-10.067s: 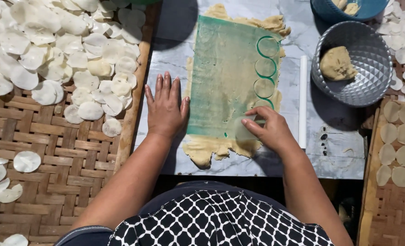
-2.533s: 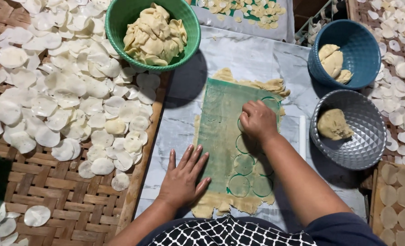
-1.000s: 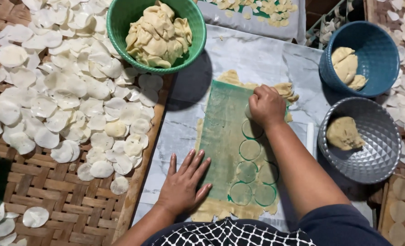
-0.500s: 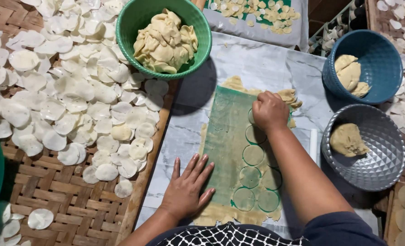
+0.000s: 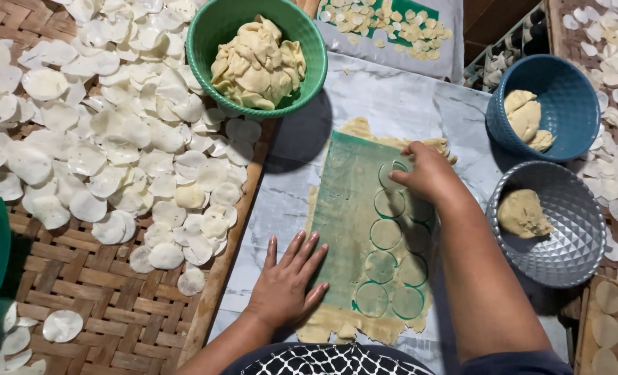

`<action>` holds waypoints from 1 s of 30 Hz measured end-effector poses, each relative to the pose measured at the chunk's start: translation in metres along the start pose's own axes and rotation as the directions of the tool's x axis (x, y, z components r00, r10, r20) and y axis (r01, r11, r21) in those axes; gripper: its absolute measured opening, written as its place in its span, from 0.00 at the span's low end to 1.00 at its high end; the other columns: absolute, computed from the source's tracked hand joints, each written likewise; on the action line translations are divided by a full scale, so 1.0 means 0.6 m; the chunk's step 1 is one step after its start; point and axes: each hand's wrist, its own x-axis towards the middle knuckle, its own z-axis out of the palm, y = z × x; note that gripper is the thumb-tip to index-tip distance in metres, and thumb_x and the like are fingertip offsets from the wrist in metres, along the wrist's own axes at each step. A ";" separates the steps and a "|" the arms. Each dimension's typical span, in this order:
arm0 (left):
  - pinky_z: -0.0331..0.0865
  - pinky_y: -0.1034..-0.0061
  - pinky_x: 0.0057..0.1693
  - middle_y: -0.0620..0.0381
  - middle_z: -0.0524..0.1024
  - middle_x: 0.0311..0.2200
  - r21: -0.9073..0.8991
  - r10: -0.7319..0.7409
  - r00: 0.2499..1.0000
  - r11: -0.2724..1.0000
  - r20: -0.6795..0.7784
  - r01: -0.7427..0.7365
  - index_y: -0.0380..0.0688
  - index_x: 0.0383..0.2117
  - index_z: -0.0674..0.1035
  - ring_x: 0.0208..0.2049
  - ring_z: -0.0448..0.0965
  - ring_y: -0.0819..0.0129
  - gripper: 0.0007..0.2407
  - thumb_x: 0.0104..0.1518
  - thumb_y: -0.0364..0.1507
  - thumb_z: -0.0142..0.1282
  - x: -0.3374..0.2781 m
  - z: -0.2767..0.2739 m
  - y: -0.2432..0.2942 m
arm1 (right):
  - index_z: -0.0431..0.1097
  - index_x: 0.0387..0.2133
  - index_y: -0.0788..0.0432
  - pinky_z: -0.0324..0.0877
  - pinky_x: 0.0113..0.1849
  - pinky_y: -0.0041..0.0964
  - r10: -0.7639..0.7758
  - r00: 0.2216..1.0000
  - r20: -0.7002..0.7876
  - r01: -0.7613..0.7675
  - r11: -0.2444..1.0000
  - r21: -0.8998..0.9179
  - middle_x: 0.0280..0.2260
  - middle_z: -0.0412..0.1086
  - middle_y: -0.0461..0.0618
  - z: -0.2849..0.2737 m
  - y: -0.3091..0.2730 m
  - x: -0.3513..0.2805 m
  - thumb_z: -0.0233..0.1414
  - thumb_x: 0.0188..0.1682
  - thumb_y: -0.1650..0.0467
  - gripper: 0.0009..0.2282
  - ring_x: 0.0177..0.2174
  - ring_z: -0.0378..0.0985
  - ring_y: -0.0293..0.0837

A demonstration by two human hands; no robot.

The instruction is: Rolling out dough and cutting it into small circles using a circular mold

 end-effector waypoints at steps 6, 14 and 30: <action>0.32 0.42 0.70 0.52 0.53 0.72 -0.002 -0.001 1.000 1.000 -0.002 0.001 0.46 0.67 0.63 0.74 0.44 0.57 0.29 0.61 0.47 0.45 -0.003 0.007 -0.002 | 0.73 0.48 0.59 0.73 0.43 0.46 -0.123 0.988 -0.094 0.132 0.988 0.087 0.46 0.74 0.55 -0.008 -0.065 0.023 0.68 0.38 0.67 0.23 0.42 0.78 0.51; 0.29 0.43 0.71 0.53 0.52 0.72 0.009 0.002 1.000 1.000 0.010 -0.002 0.48 0.68 0.62 0.74 0.42 0.59 0.29 0.62 0.48 0.42 -0.001 0.009 -0.004 | 0.73 0.49 0.60 0.72 0.45 0.47 -0.109 0.992 -0.055 0.109 0.994 -0.006 0.48 0.73 0.58 0.020 -0.076 0.061 0.67 0.39 0.65 0.24 0.45 0.78 0.54; 0.28 0.43 0.70 0.52 0.53 0.72 -0.055 -0.017 1.000 0.998 0.020 0.018 0.46 0.67 0.64 0.74 0.43 0.59 0.27 0.63 0.46 0.43 0.007 -0.007 -0.001 | 0.70 0.28 0.60 0.68 0.36 0.54 -0.278 0.748 -0.603 0.206 0.960 -0.188 0.32 0.70 0.56 0.148 -0.058 0.114 0.46 0.49 0.70 0.07 0.33 0.71 0.59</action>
